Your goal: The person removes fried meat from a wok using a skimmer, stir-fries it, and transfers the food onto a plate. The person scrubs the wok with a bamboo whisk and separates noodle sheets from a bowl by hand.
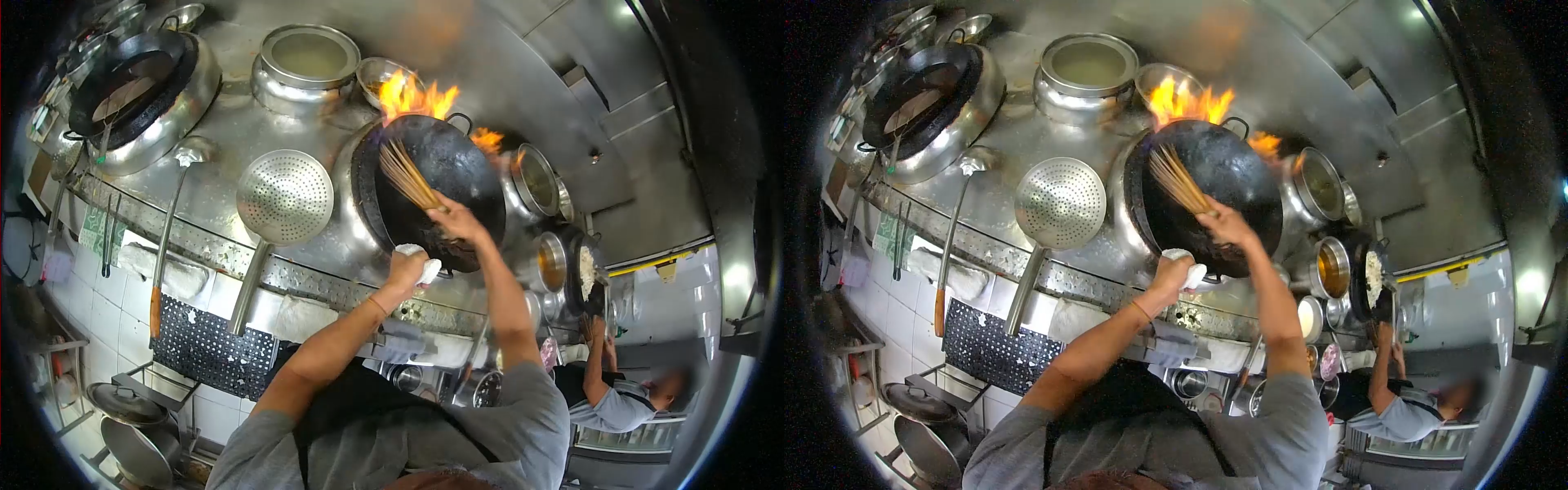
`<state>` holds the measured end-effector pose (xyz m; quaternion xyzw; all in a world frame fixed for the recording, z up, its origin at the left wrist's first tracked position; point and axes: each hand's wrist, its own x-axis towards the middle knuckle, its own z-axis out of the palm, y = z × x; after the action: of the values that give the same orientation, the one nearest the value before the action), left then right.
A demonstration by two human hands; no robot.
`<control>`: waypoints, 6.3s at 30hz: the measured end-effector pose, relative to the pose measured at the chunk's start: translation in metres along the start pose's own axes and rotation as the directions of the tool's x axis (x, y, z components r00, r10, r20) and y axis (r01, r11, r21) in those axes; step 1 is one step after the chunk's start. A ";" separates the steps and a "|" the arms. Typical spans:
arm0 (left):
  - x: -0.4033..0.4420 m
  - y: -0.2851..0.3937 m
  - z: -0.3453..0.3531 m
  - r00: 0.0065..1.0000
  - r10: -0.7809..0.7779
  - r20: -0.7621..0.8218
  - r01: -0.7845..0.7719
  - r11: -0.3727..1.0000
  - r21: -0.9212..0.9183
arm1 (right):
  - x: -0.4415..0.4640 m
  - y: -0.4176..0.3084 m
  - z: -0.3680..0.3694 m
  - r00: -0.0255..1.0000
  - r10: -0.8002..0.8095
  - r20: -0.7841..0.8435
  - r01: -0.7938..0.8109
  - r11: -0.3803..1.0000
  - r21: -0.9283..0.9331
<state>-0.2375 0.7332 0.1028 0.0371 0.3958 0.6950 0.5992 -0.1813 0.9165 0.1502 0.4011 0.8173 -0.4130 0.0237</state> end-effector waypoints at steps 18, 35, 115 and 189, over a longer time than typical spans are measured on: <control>0.002 0.001 0.001 0.999 0.016 -0.048 -0.015 0.999 0.031 | -0.068 0.033 -0.090 0.994 0.113 -0.002 -0.094 0.815 -0.572; 0.010 -0.004 -0.006 0.998 -0.036 -0.049 0.040 0.994 0.098 | 0.014 0.043 -0.046 0.565 0.098 -0.819 -0.439 0.877 -0.198; 0.012 -0.001 -0.022 0.992 -0.062 -0.112 0.071 0.994 0.080 | -0.053 0.227 -0.313 0.971 0.232 -0.055 0.134 -0.339 0.931; -0.137 -0.003 -0.146 0.920 0.370 0.133 -0.161 0.044 0.986 | -0.199 0.032 -0.146 0.966 0.112 0.232 -0.197 -0.260 0.945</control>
<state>-0.2734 0.5414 0.0593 0.4442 0.7875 0.3491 0.2463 0.0177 0.9021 0.2984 0.3550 0.1213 -0.8992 -0.2252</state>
